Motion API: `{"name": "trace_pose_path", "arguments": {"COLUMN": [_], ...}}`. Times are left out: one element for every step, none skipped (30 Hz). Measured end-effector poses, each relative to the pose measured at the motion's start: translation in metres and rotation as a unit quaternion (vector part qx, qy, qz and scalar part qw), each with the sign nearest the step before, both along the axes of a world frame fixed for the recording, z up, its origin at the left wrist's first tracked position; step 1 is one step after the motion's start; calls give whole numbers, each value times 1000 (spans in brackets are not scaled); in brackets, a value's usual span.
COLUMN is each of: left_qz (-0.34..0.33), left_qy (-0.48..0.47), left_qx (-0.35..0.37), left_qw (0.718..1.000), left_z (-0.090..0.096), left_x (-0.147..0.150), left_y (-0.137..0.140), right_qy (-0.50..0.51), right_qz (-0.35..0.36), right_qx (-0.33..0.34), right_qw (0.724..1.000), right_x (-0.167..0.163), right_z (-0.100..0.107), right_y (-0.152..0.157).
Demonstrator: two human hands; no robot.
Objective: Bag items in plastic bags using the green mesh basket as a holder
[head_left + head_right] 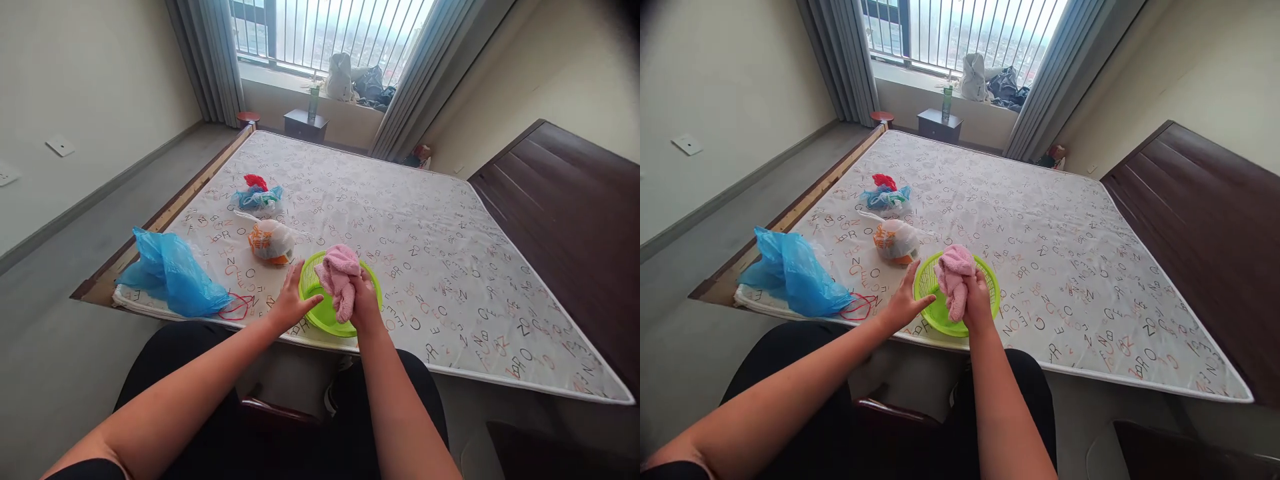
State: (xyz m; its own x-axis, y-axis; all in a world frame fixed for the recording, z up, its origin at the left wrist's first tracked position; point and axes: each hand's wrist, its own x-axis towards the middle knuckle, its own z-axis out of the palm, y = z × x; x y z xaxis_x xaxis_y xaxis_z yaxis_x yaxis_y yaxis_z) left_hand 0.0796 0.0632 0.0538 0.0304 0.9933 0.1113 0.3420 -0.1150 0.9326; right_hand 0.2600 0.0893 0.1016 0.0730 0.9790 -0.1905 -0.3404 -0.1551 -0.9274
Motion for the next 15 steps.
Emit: {"name": "trace_pose_path", "arguments": {"left_qz": [-24,-44,-53,-50,-38,-21,-1,19,37,57,81,107,134,158,176], "left_qy": [26,43,51,50,40,23,3,-15,-29,-38,-46,-50,-54,-57,-55], "left_qx": [30,49,62,71,77,83,88,91,93,96,103,112,121,123,112], "left_qw": [999,997,995,995,995,996,996,996,995,993,990,987,982,978,976], "left_z": [5,9,13,15,18,20,23,27,32,38,44,50,56,60,62], "left_x": [-2,-4,-6,-8,-11,-15,-19,-25,-32,-40,-50,-61,-75,-89,-105], "left_y": [-2,-3,-3,-3,-2,-1,0,1,3,5,7,11,16,22,28], "right_qy": [0,-2,-5,-8,-11,-12,-14,-16,-18,-19,-20,-21,-23,-28,-36], "right_qz": [5,29,69,114,158,194,218,233,244,260,278,292,298,291,274], "right_qx": [8,22,40,56,67,73,76,80,84,89,94,100,106,110,112], "right_qw": [1000,999,997,992,985,978,973,969,966,961,956,951,948,950,954], "right_x": [-3,-6,-11,-16,-20,-25,-28,-31,-32,-31,-29,-26,-23,-18,-14], "right_z": [-2,-3,-2,0,4,8,13,17,21,25,28,29,29,27,24], "right_y": [-3,-5,-7,-9,-11,-12,-14,-15,-16,-16,-15,-14,-12,-10,-7]}}
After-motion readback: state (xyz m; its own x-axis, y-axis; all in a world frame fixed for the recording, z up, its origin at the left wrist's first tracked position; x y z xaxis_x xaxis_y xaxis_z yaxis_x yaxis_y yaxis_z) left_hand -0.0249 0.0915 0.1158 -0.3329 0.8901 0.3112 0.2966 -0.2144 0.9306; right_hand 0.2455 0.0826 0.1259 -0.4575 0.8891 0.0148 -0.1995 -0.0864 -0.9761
